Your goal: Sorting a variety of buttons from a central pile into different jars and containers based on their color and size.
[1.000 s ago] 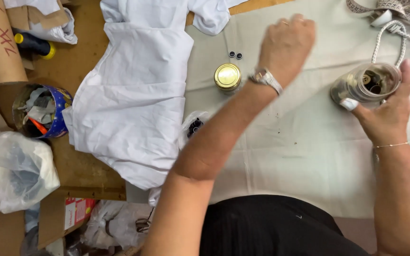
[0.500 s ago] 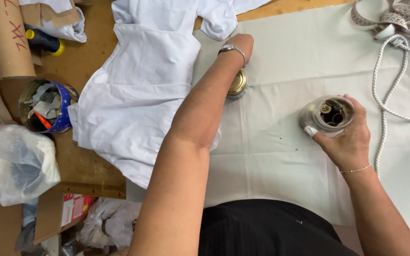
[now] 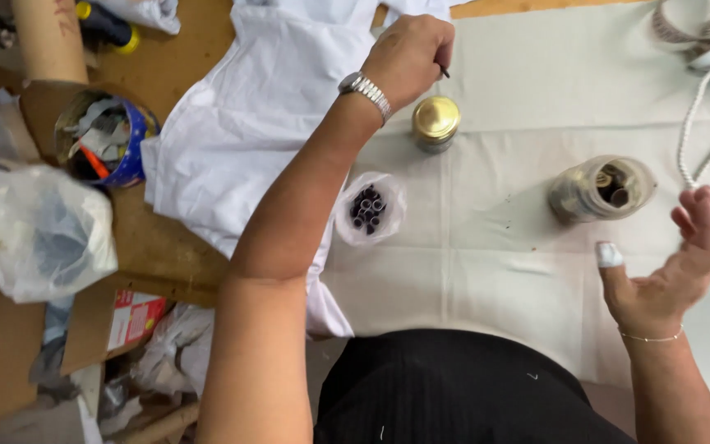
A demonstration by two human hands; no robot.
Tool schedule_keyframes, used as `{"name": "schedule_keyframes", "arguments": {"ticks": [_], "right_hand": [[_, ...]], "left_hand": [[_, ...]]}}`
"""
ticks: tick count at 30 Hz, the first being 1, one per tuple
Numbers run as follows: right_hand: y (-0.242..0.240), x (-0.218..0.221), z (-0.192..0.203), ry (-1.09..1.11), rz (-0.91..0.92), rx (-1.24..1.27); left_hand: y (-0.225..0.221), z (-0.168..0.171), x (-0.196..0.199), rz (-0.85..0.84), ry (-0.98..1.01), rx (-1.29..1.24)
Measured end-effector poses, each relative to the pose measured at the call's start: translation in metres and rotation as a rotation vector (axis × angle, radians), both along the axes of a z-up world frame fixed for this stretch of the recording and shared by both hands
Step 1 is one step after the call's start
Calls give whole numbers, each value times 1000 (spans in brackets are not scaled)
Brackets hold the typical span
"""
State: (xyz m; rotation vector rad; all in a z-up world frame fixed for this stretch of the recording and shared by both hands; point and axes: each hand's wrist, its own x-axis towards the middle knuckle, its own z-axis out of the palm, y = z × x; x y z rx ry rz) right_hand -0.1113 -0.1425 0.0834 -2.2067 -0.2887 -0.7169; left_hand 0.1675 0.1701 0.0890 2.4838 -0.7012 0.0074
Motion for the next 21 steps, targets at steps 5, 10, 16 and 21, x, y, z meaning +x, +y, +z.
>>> {"name": "schedule_keyframes", "arguments": {"ticks": [5, 10, 16, 21], "right_hand": [[29, -21, -29, 8, 178, 46], [94, 2, -38, 542, 298, -120], [194, 56, -53, 1139, 306, 311], [189, 53, -2, 860, 239, 218]], "left_hand": [[43, 4, -152, -96, -197, 290], [65, -47, -209, 5, -427, 439], [75, -62, -225, 397, -31, 380], [79, -6, -237, 502, 100, -5]]}}
